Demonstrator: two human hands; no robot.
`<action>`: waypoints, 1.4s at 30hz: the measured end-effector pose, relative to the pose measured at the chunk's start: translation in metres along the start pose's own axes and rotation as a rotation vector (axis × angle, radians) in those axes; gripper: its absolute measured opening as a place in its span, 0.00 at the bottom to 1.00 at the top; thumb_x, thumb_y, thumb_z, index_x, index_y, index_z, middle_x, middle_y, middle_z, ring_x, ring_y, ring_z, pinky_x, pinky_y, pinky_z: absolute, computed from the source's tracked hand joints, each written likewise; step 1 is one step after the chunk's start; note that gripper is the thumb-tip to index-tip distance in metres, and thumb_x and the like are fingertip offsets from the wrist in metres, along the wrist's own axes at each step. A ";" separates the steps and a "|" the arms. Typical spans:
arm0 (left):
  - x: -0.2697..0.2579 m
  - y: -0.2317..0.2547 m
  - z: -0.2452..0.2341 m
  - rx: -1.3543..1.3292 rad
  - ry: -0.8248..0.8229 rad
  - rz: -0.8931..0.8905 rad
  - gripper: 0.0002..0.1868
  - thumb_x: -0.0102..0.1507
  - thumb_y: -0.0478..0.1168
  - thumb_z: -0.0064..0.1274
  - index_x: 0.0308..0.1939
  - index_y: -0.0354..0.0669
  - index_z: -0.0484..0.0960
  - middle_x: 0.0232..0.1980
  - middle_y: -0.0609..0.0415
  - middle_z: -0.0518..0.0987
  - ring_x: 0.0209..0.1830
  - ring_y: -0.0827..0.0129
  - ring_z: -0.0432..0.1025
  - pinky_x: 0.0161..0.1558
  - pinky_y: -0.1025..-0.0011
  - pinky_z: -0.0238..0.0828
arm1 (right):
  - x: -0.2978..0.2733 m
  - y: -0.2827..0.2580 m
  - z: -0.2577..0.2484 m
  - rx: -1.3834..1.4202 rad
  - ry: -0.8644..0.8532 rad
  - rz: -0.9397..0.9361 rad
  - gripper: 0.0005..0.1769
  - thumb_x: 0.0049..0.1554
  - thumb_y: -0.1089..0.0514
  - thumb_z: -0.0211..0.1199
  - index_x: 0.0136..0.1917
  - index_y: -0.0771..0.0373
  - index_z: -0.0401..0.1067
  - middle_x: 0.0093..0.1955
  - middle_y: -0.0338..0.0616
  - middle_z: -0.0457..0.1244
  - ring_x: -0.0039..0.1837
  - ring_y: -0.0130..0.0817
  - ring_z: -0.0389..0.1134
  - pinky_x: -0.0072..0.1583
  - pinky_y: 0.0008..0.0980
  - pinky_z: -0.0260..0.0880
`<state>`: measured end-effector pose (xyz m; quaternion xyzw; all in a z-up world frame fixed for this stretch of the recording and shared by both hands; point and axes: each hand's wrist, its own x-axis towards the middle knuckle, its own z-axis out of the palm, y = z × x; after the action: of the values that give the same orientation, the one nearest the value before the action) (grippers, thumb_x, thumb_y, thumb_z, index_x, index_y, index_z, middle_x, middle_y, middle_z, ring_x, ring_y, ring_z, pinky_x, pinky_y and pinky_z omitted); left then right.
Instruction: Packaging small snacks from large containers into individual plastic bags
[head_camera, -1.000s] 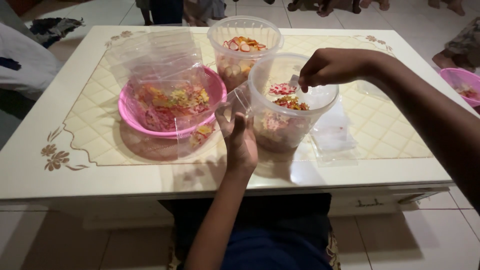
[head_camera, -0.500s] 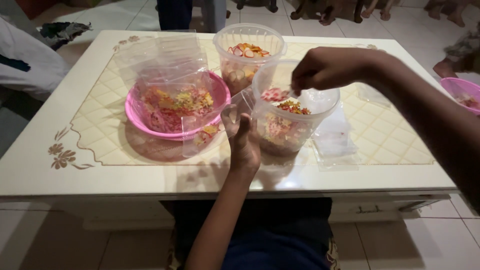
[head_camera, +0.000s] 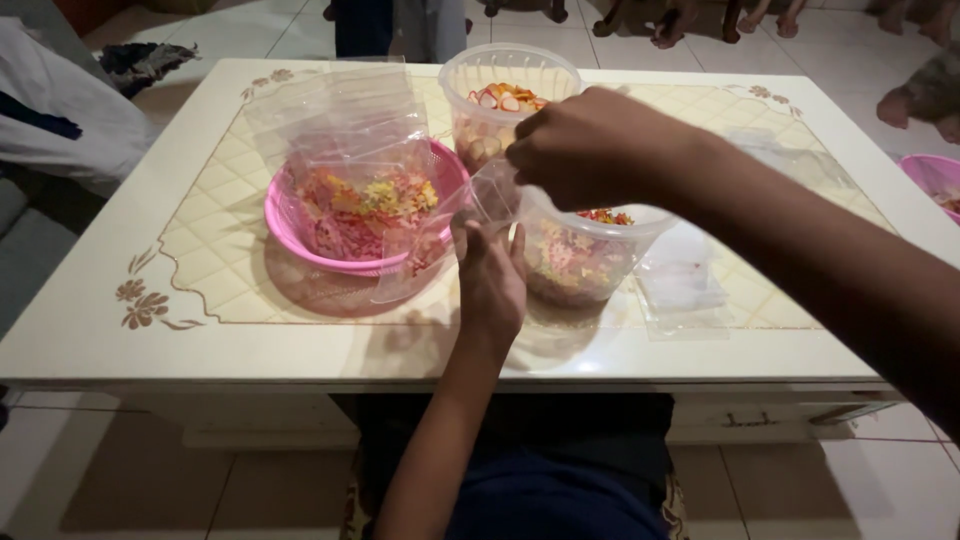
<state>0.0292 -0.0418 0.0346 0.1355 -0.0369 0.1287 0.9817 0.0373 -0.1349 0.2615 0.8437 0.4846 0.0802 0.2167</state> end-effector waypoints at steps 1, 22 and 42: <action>0.000 0.001 -0.002 -0.001 0.003 -0.002 0.43 0.52 0.58 0.63 0.66 0.59 0.57 0.75 0.49 0.66 0.75 0.66 0.60 0.79 0.56 0.45 | -0.004 0.004 -0.004 0.002 -0.003 -0.001 0.06 0.57 0.66 0.54 0.45 0.62 0.72 0.39 0.43 0.67 0.35 0.40 0.71 0.31 0.37 0.71; 0.005 0.005 -0.028 0.235 -0.372 0.193 0.37 0.54 0.58 0.71 0.58 0.72 0.61 0.73 0.52 0.70 0.73 0.57 0.64 0.69 0.56 0.60 | 0.032 0.076 0.163 0.412 -0.542 0.341 0.15 0.54 0.48 0.61 0.51 0.51 0.82 0.53 0.46 0.73 0.58 0.50 0.74 0.66 0.50 0.70; -0.005 0.012 0.019 0.276 -0.178 0.268 0.36 0.57 0.62 0.66 0.58 0.63 0.59 0.74 0.48 0.69 0.73 0.61 0.64 0.70 0.46 0.54 | -0.004 0.095 0.124 0.876 -0.312 0.306 0.20 0.47 0.58 0.55 0.47 0.59 0.86 0.49 0.57 0.74 0.55 0.57 0.73 0.62 0.51 0.68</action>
<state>0.0202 -0.0376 0.0551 0.2732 -0.1230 0.2495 0.9209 0.1529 -0.2151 0.1933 0.9190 0.3051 -0.2275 -0.1031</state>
